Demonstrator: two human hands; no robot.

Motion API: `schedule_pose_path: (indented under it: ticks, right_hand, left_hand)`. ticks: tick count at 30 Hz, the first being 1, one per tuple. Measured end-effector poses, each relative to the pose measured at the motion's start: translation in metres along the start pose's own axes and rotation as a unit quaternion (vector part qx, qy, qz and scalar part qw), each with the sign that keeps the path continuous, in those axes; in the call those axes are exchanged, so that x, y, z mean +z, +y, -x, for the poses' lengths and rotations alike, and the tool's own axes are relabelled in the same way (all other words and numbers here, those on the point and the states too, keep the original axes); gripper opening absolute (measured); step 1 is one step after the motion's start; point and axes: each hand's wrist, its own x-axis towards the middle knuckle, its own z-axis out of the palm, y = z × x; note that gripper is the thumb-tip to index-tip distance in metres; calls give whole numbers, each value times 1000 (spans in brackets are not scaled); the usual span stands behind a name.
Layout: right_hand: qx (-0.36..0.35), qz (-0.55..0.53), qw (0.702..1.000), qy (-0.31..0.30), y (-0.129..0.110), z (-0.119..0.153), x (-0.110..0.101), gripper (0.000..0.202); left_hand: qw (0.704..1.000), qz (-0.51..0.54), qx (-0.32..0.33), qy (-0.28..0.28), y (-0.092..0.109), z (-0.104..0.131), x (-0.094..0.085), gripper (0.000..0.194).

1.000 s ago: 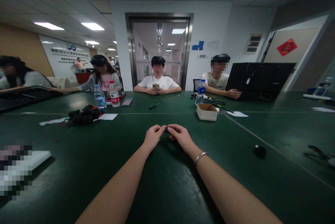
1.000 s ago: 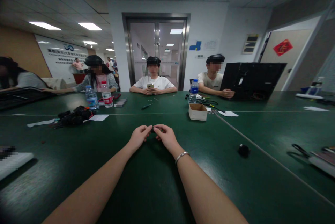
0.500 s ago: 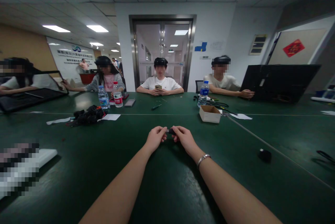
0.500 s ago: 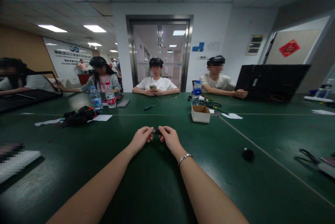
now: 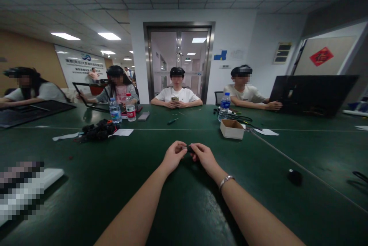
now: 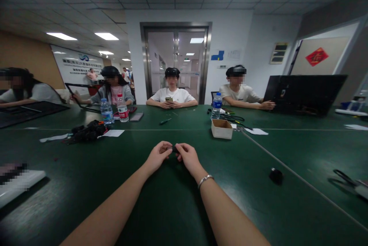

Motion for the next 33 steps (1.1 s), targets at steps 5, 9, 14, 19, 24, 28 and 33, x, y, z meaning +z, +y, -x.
schedule_pose_path:
  ticks: [5, 9, 14, 19, 24, 28, 33]
  right_hand:
    - [1, 6, 1000, 1, -1, 1, 0, 42]
    - [1, 4, 1000, -1, 0, -1, 0, 42]
    - [-1, 0, 1000, -10, 5, -3, 0, 41]
    - [-4, 11, 1000, -7, 4, -2, -1, 40]
    - [-2, 14, 1000, -7, 0, -1, 0, 39]
    - [1, 6, 1000, -10, 0, -2, 0, 38]
    - [2, 12, 1000, -6, 0, -1, 0, 39]
  left_hand:
    - [998, 5, -56, 2, 6, 1, 0, 30]
    - [999, -4, -43, -6, 3, 0, 2, 25]
    - [1000, 14, -10, 1, -3, -2, 1, 28]
    - [998, 28, -46, 23, -5, -4, 1, 30]
    - [999, 19, -23, 21, -3, -3, 1, 22]
    - [999, 41, -18, 22, 0, -2, 0, 28]
    - [997, 48, -54, 29, 0, -2, 0, 28]
